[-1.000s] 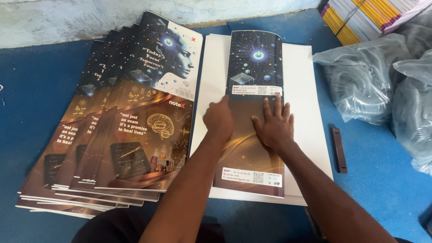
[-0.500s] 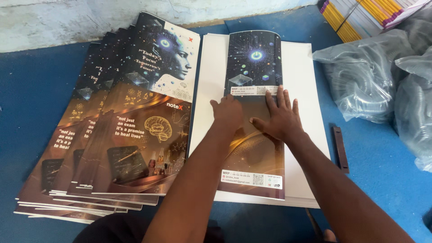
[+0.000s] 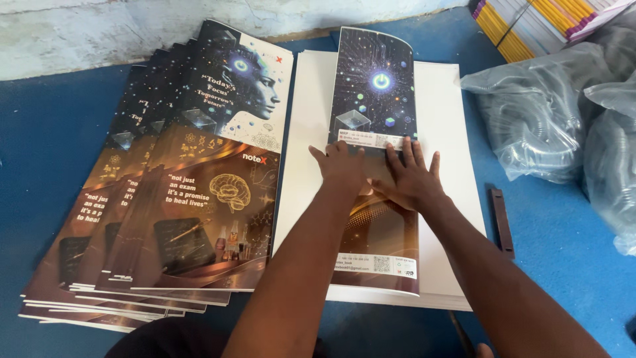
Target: The person inserts a printed cover sheet into a stack of blank pages, aligns the edges, and uses a small rectangular tool to press the spine. This process is repeated for multiple notebooks.
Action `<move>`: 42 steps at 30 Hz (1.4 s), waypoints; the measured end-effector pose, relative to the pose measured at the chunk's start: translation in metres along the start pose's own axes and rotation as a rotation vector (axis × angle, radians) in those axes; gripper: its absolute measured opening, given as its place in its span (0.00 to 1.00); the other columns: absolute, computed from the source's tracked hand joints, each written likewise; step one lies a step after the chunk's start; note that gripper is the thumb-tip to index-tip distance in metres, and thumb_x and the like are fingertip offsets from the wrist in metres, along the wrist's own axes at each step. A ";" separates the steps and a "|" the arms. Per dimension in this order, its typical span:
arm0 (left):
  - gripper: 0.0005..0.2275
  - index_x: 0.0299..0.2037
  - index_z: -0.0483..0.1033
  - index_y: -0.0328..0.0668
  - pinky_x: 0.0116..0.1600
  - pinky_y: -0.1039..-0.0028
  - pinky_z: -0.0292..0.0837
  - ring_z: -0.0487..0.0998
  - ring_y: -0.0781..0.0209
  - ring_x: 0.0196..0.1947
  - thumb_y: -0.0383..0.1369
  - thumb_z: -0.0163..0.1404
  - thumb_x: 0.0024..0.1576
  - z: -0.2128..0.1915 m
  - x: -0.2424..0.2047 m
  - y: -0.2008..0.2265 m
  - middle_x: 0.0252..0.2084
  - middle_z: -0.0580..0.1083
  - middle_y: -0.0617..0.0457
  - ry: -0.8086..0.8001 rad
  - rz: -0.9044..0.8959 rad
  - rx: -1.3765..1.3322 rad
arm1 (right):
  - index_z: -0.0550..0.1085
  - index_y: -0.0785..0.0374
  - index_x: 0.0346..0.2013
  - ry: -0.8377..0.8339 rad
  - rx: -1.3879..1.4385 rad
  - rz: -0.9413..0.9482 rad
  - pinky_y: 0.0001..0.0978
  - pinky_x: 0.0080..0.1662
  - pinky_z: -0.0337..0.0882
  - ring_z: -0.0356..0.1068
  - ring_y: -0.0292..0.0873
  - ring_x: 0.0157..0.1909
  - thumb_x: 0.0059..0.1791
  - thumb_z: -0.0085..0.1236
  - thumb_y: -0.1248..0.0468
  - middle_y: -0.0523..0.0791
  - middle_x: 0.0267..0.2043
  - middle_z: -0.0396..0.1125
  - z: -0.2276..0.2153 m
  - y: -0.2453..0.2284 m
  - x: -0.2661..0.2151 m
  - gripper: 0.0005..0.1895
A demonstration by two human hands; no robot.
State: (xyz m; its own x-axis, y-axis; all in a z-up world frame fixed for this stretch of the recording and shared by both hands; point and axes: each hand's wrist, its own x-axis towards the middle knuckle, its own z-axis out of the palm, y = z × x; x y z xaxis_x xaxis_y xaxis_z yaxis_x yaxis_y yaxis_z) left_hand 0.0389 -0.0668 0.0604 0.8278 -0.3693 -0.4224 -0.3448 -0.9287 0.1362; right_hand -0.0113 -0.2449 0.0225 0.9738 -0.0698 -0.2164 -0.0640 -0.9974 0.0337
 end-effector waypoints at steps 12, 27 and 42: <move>0.43 0.75 0.52 0.65 0.71 0.27 0.36 0.48 0.34 0.75 0.58 0.59 0.50 0.009 0.004 0.001 0.74 0.50 0.37 0.041 0.007 -0.010 | 0.41 0.47 0.78 0.043 0.076 -0.006 0.73 0.69 0.24 0.18 0.55 0.80 0.45 0.35 0.23 0.54 0.81 0.25 0.006 -0.001 -0.003 0.55; 0.46 0.76 0.49 0.70 0.72 0.29 0.35 0.46 0.36 0.76 0.54 0.62 0.47 0.003 -0.003 0.001 0.77 0.47 0.39 0.000 -0.010 -0.049 | 0.73 0.57 0.60 0.265 0.273 0.090 0.54 0.70 0.57 0.55 0.59 0.73 0.53 0.53 0.47 0.54 0.68 0.62 0.012 0.097 -0.024 0.26; 0.46 0.76 0.48 0.71 0.72 0.29 0.38 0.45 0.39 0.77 0.54 0.62 0.48 0.000 -0.012 -0.001 0.78 0.46 0.42 -0.014 -0.027 -0.057 | 0.73 0.61 0.56 -0.129 0.190 0.559 0.52 0.60 0.70 0.71 0.59 0.60 0.45 0.59 0.56 0.56 0.56 0.73 0.009 0.197 -0.102 0.26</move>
State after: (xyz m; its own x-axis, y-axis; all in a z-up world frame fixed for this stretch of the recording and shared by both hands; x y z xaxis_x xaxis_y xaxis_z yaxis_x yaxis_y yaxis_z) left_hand 0.0297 -0.0612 0.0648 0.8299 -0.3440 -0.4393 -0.2967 -0.9388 0.1748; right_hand -0.1256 -0.4342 0.0425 0.7477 -0.5744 -0.3331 -0.6081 -0.7939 0.0039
